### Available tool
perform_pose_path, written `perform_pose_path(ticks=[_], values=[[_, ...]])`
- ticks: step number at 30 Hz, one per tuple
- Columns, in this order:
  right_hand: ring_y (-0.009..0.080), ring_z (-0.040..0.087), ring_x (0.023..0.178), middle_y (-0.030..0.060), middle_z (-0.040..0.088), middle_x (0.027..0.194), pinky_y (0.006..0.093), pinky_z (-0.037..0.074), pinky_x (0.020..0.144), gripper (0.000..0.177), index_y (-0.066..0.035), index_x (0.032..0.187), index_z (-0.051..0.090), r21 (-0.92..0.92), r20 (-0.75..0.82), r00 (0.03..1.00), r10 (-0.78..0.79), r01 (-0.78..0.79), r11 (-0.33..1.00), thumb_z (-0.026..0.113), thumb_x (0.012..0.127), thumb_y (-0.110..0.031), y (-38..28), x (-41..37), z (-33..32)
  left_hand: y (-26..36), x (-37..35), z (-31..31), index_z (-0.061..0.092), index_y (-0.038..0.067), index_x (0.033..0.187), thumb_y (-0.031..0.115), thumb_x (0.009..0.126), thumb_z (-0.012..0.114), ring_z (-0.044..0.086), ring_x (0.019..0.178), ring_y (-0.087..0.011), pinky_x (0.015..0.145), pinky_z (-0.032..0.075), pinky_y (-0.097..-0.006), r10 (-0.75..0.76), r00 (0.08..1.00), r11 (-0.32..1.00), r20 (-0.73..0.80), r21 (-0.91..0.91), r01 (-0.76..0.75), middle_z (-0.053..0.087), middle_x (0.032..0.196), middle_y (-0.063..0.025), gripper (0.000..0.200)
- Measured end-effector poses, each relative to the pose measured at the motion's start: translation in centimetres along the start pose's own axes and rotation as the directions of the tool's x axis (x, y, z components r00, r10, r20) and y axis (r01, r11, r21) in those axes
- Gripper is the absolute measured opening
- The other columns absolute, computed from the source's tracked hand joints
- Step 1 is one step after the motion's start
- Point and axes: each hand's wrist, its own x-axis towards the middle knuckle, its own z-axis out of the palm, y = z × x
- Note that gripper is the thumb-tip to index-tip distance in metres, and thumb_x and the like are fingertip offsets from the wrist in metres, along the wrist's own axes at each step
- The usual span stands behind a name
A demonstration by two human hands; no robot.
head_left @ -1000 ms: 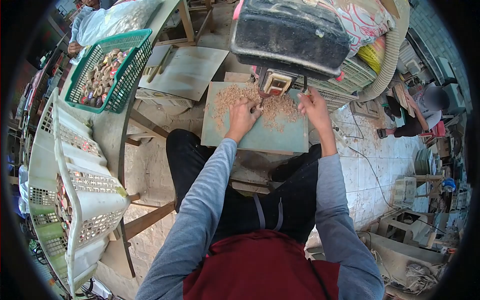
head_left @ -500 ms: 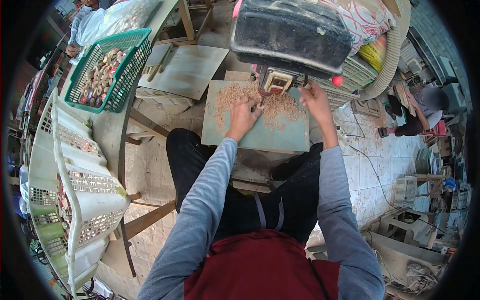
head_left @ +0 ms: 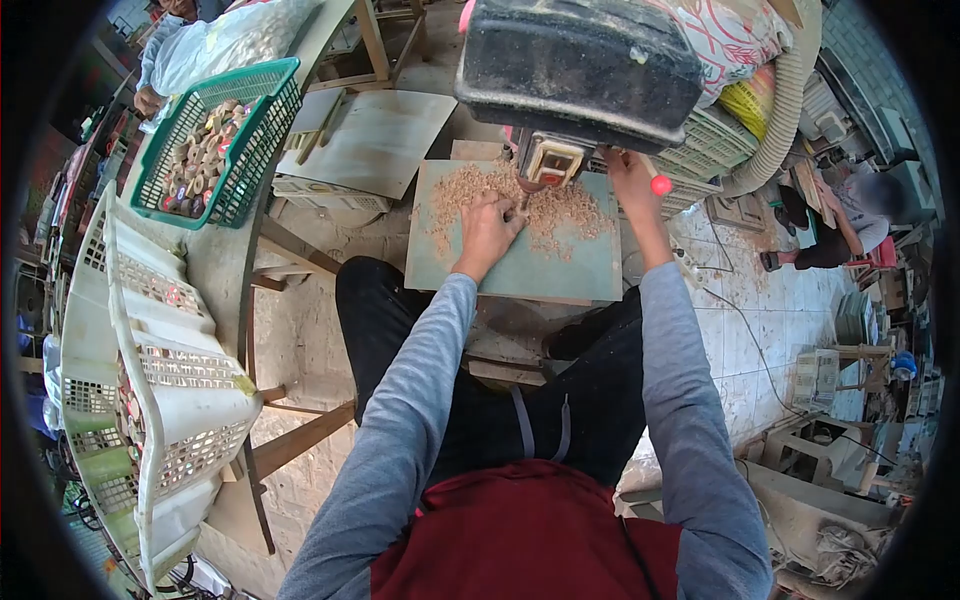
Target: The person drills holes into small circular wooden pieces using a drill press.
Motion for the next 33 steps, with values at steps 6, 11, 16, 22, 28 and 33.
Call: perform_pose_path(ticks=[6, 11, 16, 22, 28, 33], values=[[0.0447, 0.067, 0.082, 0.0242, 0.069, 0.082, 0.0520, 0.052, 0.070, 0.026, -0.005, 0.095, 0.071, -0.305, -0.090, 0.970, -0.224, 0.188, 0.934, 0.065, 0.088, -0.029, 3.1, 3.3, 0.7, 0.1, 0.1, -0.2, 0.077, 0.009, 0.100, 0.025, 0.078, 0.077, 0.058, 0.100, -0.0279, 0.087, 0.038, -0.0438, -0.019, 1.000, 1.000, 0.001, -0.011, 0.019, 0.065, 0.097, -0.0075, 0.027], [0.0472, 0.065, 0.085, 0.0249, 0.068, 0.083, 0.0527, 0.051, 0.071, 0.025, -0.002, 0.087, 0.070, -0.328, -0.228, 0.917, -0.327, 0.244, 0.912, 0.066, 0.087, -0.027, 4.2, 4.4, 1.5, -0.1, -0.1, 0.0, 0.077, 0.009, 0.104, 0.025, 0.078, 0.077, 0.058, 0.091, -0.0280, 0.083, 0.038, -0.0420, 0.019, 0.999, 1.000, -0.045, -0.024, -0.020, 0.064, 0.091, -0.0077, 0.030], [0.0421, 0.063, 0.099, 0.0194, 0.068, 0.102, 0.0489, 0.050, 0.081, 0.023, -0.008, 0.103, 0.068, -0.367, -0.227, 0.897, -0.379, 0.282, 0.887, 0.069, 0.085, -0.023, 4.1, 4.4, 1.4, -0.3, -0.1, 0.2, 0.077, 0.008, 0.102, 0.023, 0.078, 0.077, 0.058, 0.092, -0.0281, 0.083, 0.039, -0.0420, -0.007, 1.000, 0.999, -0.005, -0.045, 0.007, 0.065, 0.090, -0.0083, 0.028], [0.0426, 0.066, 0.086, 0.0199, 0.070, 0.088, 0.0482, 0.052, 0.070, 0.023, -0.005, 0.098, 0.066, -0.468, -0.295, 0.716, -0.633, 0.470, 0.749, 0.072, 0.083, -0.022, 5.9, 6.1, 1.8, -0.4, 0.1, 0.1, 0.077, 0.008, 0.094, 0.023, 0.076, 0.076, 0.059, 0.094, -0.0289, 0.084, 0.040, -0.0435, 0.014, 1.000, 1.000, -0.024, -0.026, -0.015, 0.066, 0.091, -0.0089, 0.024], [0.0406, 0.064, 0.097, 0.0168, 0.070, 0.103, 0.0470, 0.050, 0.082, 0.025, -0.008, 0.108, 0.068, -0.241, -0.401, 0.713, -0.576, 0.525, 0.817, 0.070, 0.084, -0.016, 5.9, 6.3, 2.6, -0.2, 0.2, -0.2, 0.077, 0.008, 0.094, 0.023, 0.075, 0.077, 0.058, 0.095, -0.0292, 0.084, 0.039, -0.0441, 0.000, 1.000, 0.999, -0.011, -0.052, 0.000, 0.066, 0.092, -0.0090, 0.024], [0.0408, 0.067, 0.086, 0.0177, 0.071, 0.090, 0.0433, 0.052, 0.071, 0.018, -0.004, 0.098, 0.067, -0.363, -0.328, 0.620, -0.713, 0.614, 0.701, 0.071, 0.084, -0.015, 4.2, 5.1, 1.3, -0.1, -0.3, -0.2, 0.076, 0.005, 0.098, 0.022, 0.075, 0.078, 0.059, 0.093, -0.0304, 0.083, 0.039, -0.0447, 0.041, 0.999, 0.999, -0.024, -0.021, -0.041, 0.065, 0.093, -0.0097, 0.028]])
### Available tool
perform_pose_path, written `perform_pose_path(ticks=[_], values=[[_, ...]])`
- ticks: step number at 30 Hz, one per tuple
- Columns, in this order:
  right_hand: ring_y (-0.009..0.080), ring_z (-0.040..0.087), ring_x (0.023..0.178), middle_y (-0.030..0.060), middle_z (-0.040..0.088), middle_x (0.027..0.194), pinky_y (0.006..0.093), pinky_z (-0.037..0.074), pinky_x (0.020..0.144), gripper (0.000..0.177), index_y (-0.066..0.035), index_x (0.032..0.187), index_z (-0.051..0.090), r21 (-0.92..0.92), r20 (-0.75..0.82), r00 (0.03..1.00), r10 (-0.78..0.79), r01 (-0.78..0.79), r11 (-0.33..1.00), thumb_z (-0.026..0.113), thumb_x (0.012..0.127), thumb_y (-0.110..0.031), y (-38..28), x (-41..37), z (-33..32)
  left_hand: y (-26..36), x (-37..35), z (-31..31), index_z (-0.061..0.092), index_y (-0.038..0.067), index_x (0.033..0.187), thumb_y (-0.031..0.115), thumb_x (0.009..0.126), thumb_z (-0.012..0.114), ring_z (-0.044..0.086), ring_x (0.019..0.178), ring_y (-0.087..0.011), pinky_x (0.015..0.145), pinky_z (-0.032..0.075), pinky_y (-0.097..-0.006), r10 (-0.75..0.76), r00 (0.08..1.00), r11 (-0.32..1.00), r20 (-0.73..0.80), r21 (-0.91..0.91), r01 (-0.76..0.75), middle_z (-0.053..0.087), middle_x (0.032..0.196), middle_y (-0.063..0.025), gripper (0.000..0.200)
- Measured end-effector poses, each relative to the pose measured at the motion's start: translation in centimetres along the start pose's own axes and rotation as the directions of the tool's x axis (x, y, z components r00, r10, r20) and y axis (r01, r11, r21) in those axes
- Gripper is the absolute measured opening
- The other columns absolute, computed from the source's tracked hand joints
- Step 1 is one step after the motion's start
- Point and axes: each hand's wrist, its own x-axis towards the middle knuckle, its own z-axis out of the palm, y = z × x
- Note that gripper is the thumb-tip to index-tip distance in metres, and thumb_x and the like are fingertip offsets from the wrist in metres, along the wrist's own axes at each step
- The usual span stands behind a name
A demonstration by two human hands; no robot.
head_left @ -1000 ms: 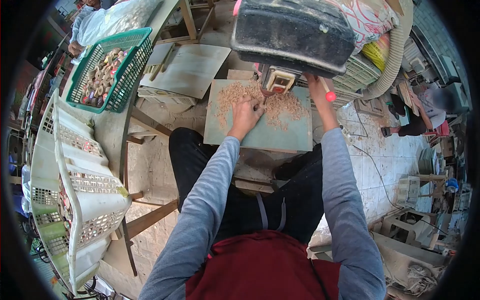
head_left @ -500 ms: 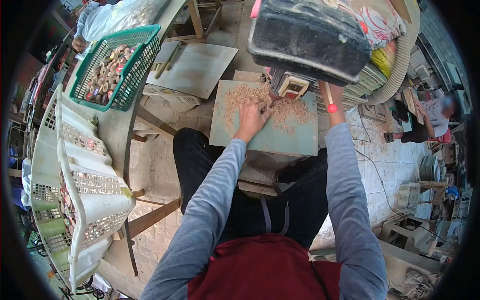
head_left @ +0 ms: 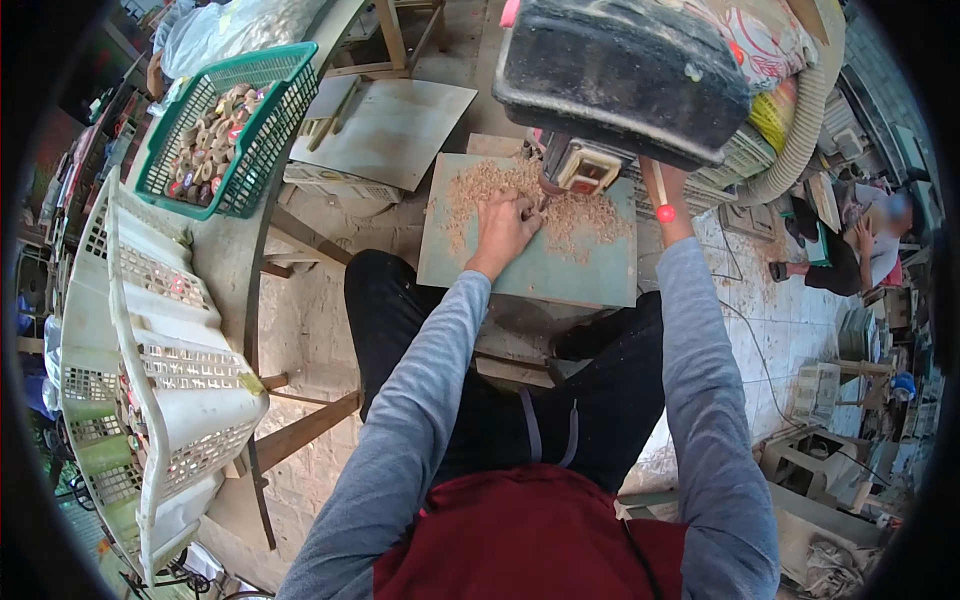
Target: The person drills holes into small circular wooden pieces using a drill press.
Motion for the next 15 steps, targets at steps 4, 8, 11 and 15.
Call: perform_pose_path(ticks=[4, 8, 11, 15], values=[[0.0433, 0.065, 0.087, 0.0203, 0.069, 0.089, 0.0474, 0.051, 0.070, 0.019, -0.006, 0.097, 0.068, 0.091, -0.016, 0.980, 0.201, -0.198, 0.976, 0.067, 0.086, -0.020, 0.1, 0.0, 1.0, -0.1, 0.8, -0.2, 0.076, 0.005, 0.097, 0.023, 0.076, 0.077, 0.058, 0.096, -0.0308, 0.085, 0.038, -0.0459, -0.029, 0.999, 0.999, 0.026, -0.019, 0.029, 0.065, 0.093, -0.0104, 0.027], [0.0456, 0.064, 0.085, 0.0225, 0.068, 0.086, 0.0488, 0.050, 0.067, 0.020, -0.004, 0.091, 0.068, -0.026, 0.196, 0.910, 0.366, -0.368, 0.929, 0.067, 0.086, -0.022, -2.3, 0.0, -1.0, -0.4, 0.3, 0.4, 0.077, 0.005, 0.098, 0.025, 0.076, 0.075, 0.058, 0.097, -0.0314, 0.087, 0.039, -0.0465, -0.023, 0.999, 1.000, 0.034, 0.002, 0.023, 0.065, 0.094, -0.0115, 0.030], [0.0329, 0.064, 0.071, 0.0174, 0.066, 0.079, 0.0413, 0.051, 0.065, 0.032, 0.000, 0.099, 0.067, -0.015, 0.569, 0.652, 0.500, -0.600, 0.800, 0.066, 0.091, -0.031, -5.1, -1.1, -5.0, 0.1, 0.5, -0.1, 0.076, 0.005, 0.100, 0.025, 0.077, 0.075, 0.059, 0.098, -0.0314, 0.089, 0.039, -0.0464, -0.071, 0.996, 0.997, 0.061, 0.019, 0.070, 0.065, 0.094, -0.0117, 0.031], [0.0196, 0.066, 0.070, 0.0116, 0.067, 0.077, 0.0355, 0.053, 0.066, 0.040, 0.002, 0.109, 0.068, 0.300, 0.801, 0.486, 0.349, -0.831, 0.469, 0.059, 0.099, -0.035, -9.4, -1.5, -13.9, -0.1, 0.0, 0.2, 0.076, 0.004, 0.099, 0.025, 0.077, 0.075, 0.059, 0.097, -0.0316, 0.090, 0.038, -0.0469, -0.073, 0.997, 0.997, 0.034, -0.030, 0.074, 0.065, 0.094, -0.0119, 0.030]])
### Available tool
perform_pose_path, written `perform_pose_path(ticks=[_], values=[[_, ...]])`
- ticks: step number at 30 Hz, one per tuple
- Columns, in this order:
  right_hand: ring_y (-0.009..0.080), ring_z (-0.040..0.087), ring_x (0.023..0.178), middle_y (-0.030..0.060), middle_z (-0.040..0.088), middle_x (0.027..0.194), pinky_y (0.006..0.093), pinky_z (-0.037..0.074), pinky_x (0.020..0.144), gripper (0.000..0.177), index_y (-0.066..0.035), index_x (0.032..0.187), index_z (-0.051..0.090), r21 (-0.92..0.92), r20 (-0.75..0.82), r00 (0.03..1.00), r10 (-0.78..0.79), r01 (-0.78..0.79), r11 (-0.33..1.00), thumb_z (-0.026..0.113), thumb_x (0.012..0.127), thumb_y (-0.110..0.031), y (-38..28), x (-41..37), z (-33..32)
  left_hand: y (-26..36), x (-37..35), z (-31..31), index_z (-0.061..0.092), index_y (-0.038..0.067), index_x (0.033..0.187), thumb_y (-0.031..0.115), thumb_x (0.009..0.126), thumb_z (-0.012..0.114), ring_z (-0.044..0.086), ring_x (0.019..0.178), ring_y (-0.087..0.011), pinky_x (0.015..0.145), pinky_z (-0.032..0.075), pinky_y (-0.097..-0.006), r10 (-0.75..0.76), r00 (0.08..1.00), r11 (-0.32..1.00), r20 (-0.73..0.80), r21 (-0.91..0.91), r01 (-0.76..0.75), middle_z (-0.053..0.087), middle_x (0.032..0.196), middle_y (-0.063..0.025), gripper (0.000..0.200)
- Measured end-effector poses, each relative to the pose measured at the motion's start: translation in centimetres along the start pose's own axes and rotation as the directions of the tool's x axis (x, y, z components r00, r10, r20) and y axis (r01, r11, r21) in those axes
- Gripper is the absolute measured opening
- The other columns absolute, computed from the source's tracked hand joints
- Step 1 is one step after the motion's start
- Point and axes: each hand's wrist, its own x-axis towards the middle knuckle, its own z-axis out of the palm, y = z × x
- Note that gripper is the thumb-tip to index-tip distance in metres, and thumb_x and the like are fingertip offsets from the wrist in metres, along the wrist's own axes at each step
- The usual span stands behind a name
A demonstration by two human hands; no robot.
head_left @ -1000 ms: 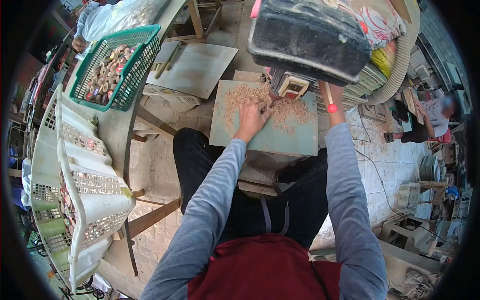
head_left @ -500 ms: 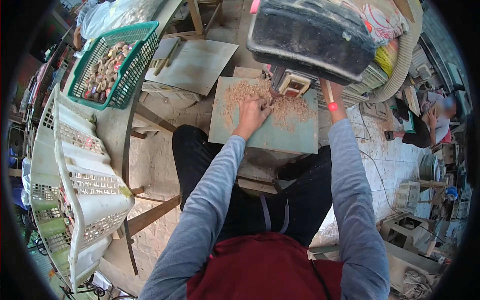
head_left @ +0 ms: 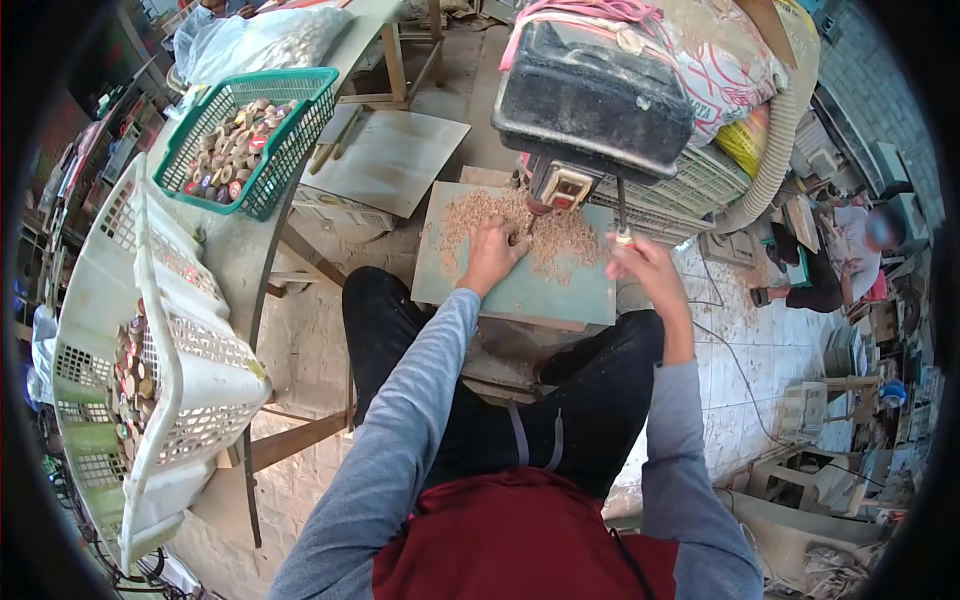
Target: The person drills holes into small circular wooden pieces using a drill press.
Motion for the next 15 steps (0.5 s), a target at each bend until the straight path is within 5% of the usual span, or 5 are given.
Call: perform_pose_path(ticks=[2, 3, 9, 11, 15], values=[[0.0148, 0.064, 0.075, 0.0085, 0.069, 0.085, 0.0324, 0.053, 0.073, 0.045, 0.002, 0.119, 0.065, 0.379, 0.147, 0.989, -0.003, -0.054, 0.924, 0.052, 0.103, -0.038, 0.3, -2.8, -1.9, 0.3, -0.3, 0.0, 0.075, 0.004, 0.091, 0.028, 0.076, 0.077, 0.059, 0.092, -0.0310, 0.085, 0.040, -0.0456, 0.089, 0.986, 0.996, -0.140, 0.031, -0.086, 0.063, 0.087, -0.0110, 0.029], [0.0148, 0.064, 0.075, 0.0085, 0.069, 0.085, 0.0324, 0.053, 0.073, 0.045, 0.002, 0.119, 0.065, 0.382, 0.140, 0.990, -0.006, -0.048, 0.923, 0.052, 0.103, -0.038, 0.8, -3.9, -2.0, 0.5, -0.6, -0.1, 0.075, 0.004, 0.091, 0.028, 0.076, 0.077, 0.059, 0.092, -0.0310, 0.085, 0.040, -0.0456, 0.097, 0.986, 0.995, -0.139, 0.034, -0.093, 0.063, 0.087, -0.0110, 0.029], [0.0169, 0.063, 0.083, 0.0073, 0.067, 0.091, 0.0295, 0.050, 0.075, 0.052, -0.001, 0.130, 0.057, 0.813, -0.093, 0.954, 0.284, -0.091, 0.575, 0.051, 0.103, -0.045, 9.7, -6.8, 0.6, -0.7, -3.3, -0.1, 0.073, 0.006, 0.087, 0.023, 0.077, 0.076, 0.057, 0.090, -0.0317, 0.080, 0.040, -0.0487, 0.006, 0.984, 0.995, -0.176, -0.099, -0.024, 0.063, 0.091, -0.0114, 0.019], [0.0163, 0.063, 0.083, 0.0056, 0.066, 0.088, 0.0300, 0.050, 0.074, 0.052, -0.003, 0.130, 0.057, 0.896, -0.040, 0.935, 0.353, -0.123, 0.426, 0.052, 0.101, -0.047, 13.3, -7.5, 1.8, -0.3, -3.3, -2.3, 0.072, 0.006, 0.086, 0.022, 0.077, 0.077, 0.057, 0.088, -0.0318, 0.077, 0.040, -0.0487, 0.053, 0.968, 0.997, -0.247, -0.048, -0.067, 0.062, 0.090, -0.0114, 0.018], [0.0153, 0.062, 0.081, 0.0044, 0.065, 0.087, 0.0292, 0.049, 0.075, 0.051, -0.004, 0.128, 0.058, 0.893, -0.010, 0.936, 0.353, -0.150, 0.424, 0.053, 0.101, -0.047, 14.2, -6.8, 1.2, 4.2, 0.5, -12.5, 0.067, 0.011, 0.087, 0.020, 0.080, 0.077, 0.052, 0.084, -0.0301, 0.076, 0.038, -0.0466, 0.205, 0.783, 0.978, -0.587, 0.146, -0.147, 0.055, 0.087, -0.0099, 0.015]])
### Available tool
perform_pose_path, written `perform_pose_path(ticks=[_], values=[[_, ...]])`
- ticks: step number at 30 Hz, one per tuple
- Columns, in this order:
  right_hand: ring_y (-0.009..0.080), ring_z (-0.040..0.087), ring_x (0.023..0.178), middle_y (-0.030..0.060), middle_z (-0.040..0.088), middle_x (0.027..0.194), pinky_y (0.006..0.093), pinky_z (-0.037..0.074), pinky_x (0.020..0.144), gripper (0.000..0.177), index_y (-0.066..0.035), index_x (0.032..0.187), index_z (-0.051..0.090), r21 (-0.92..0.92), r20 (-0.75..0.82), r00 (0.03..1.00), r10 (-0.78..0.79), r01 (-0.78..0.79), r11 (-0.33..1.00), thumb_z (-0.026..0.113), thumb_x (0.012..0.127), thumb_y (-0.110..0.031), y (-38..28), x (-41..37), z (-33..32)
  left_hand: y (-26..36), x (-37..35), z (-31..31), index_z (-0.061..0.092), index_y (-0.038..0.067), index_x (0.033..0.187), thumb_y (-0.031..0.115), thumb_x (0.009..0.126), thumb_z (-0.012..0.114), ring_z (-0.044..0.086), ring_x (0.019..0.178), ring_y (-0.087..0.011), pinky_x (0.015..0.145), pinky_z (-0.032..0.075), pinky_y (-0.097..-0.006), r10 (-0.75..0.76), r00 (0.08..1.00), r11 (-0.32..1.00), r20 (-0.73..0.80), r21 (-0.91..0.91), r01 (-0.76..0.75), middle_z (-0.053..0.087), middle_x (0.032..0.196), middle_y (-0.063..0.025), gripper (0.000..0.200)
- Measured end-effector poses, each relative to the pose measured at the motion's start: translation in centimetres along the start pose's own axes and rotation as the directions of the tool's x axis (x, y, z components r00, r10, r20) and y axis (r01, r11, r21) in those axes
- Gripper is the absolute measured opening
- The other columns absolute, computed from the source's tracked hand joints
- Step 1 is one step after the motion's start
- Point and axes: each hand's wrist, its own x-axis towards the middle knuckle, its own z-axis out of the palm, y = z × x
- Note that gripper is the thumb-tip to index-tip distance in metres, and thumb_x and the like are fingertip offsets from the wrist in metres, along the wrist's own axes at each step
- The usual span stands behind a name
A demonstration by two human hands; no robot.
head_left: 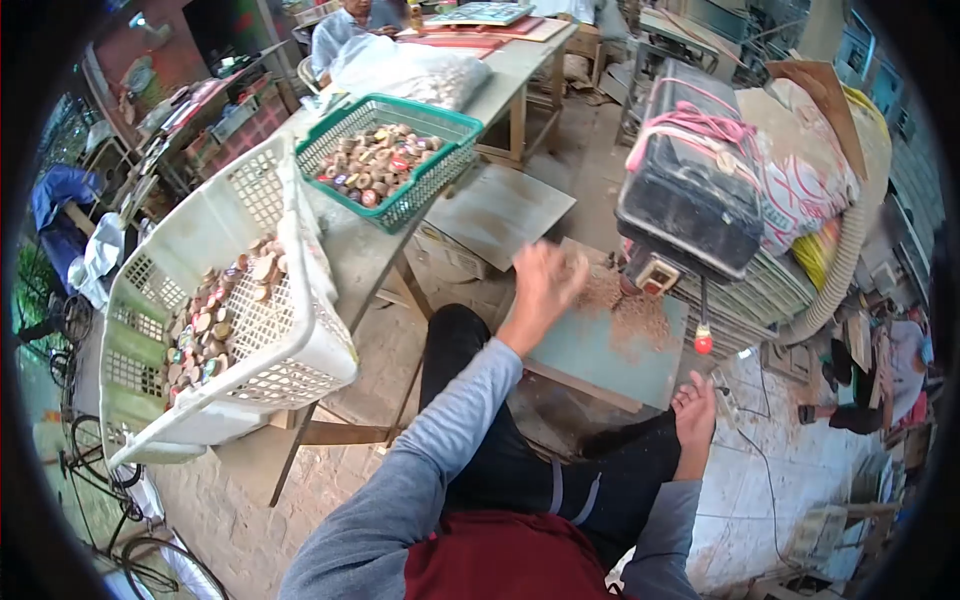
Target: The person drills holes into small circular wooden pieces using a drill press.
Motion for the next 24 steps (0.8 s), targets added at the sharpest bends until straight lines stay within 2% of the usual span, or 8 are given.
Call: perform_pose_path(ticks=[3, 4, 9, 12, 15, 17, 21, 24], values=[[0.0150, 0.061, 0.079, 0.0037, 0.065, 0.087, 0.0290, 0.049, 0.075, 0.051, -0.005, 0.128, 0.058, -0.004, -0.041, 0.999, 0.014, -0.014, 1.000, 0.054, 0.100, -0.047, 0.1, 0.4, 0.4, 0.0, 11.8, -6.4, 0.069, 0.006, 0.091, 0.016, 0.080, 0.078, 0.056, 0.080, -0.0293, 0.073, 0.040, -0.0404, 0.138, 0.927, 0.987, -0.348, 0.126, -0.099, 0.058, 0.079, -0.0093, 0.017], [0.0150, 0.061, 0.079, 0.0036, 0.065, 0.087, 0.0290, 0.049, 0.074, 0.051, -0.005, 0.128, 0.058, -0.025, -0.071, 0.997, 0.016, -0.018, 1.000, 0.054, 0.100, -0.047, 0.0, 0.4, 0.5, -0.7, 15.0, -8.4, 0.068, 0.003, 0.103, 0.018, 0.080, 0.078, 0.057, 0.084, -0.0301, 0.076, 0.042, -0.0422, 0.114, 0.921, 0.948, -0.371, 0.318, 0.011, 0.061, 0.088, -0.0127, 0.030], [0.0149, 0.061, 0.079, 0.0034, 0.065, 0.087, 0.0288, 0.049, 0.074, 0.050, -0.006, 0.128, 0.058, -0.034, -0.044, 0.999, -0.009, 0.007, 0.999, 0.053, 0.101, -0.047, -0.1, 0.2, 0.7, -2.0, 20.4, -13.0, 0.050, -0.007, 0.129, 0.023, 0.079, 0.077, 0.052, 0.094, -0.0371, 0.082, 0.038, -0.0499, 0.008, 0.860, 0.837, -0.510, 0.474, 0.273, 0.053, 0.103, -0.0241, 0.065], [0.0149, 0.061, 0.079, 0.0033, 0.065, 0.087, 0.0290, 0.048, 0.074, 0.049, -0.006, 0.128, 0.058, -0.019, -0.046, 0.999, -0.008, 0.007, 1.000, 0.053, 0.101, -0.047, -0.1, 0.4, 0.6, 0.1, 14.9, -11.0, 0.038, -0.006, 0.143, 0.021, 0.080, 0.076, 0.053, 0.094, -0.0337, 0.081, 0.040, -0.0453, 0.083, 0.958, 0.970, -0.275, 0.242, -0.014, 0.056, 0.104, -0.0189, 0.078], [0.0147, 0.061, 0.078, 0.0033, 0.065, 0.087, 0.0291, 0.049, 0.073, 0.049, -0.006, 0.127, 0.058, -0.016, -0.069, 0.998, -0.009, 0.008, 1.000, 0.054, 0.101, -0.046, -0.1, 0.1, 0.7, 4.7, 7.6, -9.9, 0.045, -0.001, 0.140, 0.020, 0.079, 0.077, 0.053, 0.088, -0.0290, 0.079, 0.041, -0.0419, 0.076, 0.997, 0.995, 0.000, 0.064, -0.076, 0.056, 0.096, -0.0121, 0.072], [0.0144, 0.061, 0.078, 0.0034, 0.065, 0.086, 0.0284, 0.049, 0.073, 0.046, -0.005, 0.126, 0.059, -0.051, -0.122, 0.992, 0.005, -0.011, 0.999, 0.055, 0.101, -0.044, 0.0, 0.1, 0.9, 5.9, 4.7, -10.2, 0.055, 0.002, 0.132, 0.019, 0.081, 0.075, 0.053, 0.089, -0.0287, 0.079, 0.041, -0.0395, 0.024, 0.983, 0.999, 0.184, 0.041, -0.032, 0.056, 0.096, -0.0118, 0.057], [0.0138, 0.060, 0.079, 0.0031, 0.064, 0.085, 0.0276, 0.049, 0.074, 0.043, -0.005, 0.124, 0.059, -0.055, -0.108, 0.994, 0.011, -0.017, 0.998, 0.056, 0.100, -0.041, 0.2, 0.1, 0.3, 6.0, 2.1, -12.2, 0.060, 0.006, 0.129, 0.015, 0.084, 0.072, 0.055, 0.087, -0.0281, 0.080, 0.043, -0.0378, 0.081, 0.939, 0.994, 0.335, 0.039, -0.100, 0.060, 0.095, -0.0090, 0.047], [0.0133, 0.060, 0.079, 0.0030, 0.064, 0.085, 0.0276, 0.048, 0.074, 0.041, -0.005, 0.123, 0.060, -0.046, -0.107, 0.994, 0.008, -0.013, 0.999, 0.057, 0.100, -0.039, 0.3, 0.2, 0.0, 6.9, 1.7, -15.4, 0.063, 0.007, 0.123, 0.013, 0.088, 0.068, 0.055, 0.088, -0.0293, 0.082, 0.044, -0.0395, 0.168, 0.826, 0.982, 0.539, -0.020, -0.187, 0.062, 0.101, -0.0102, 0.037]])
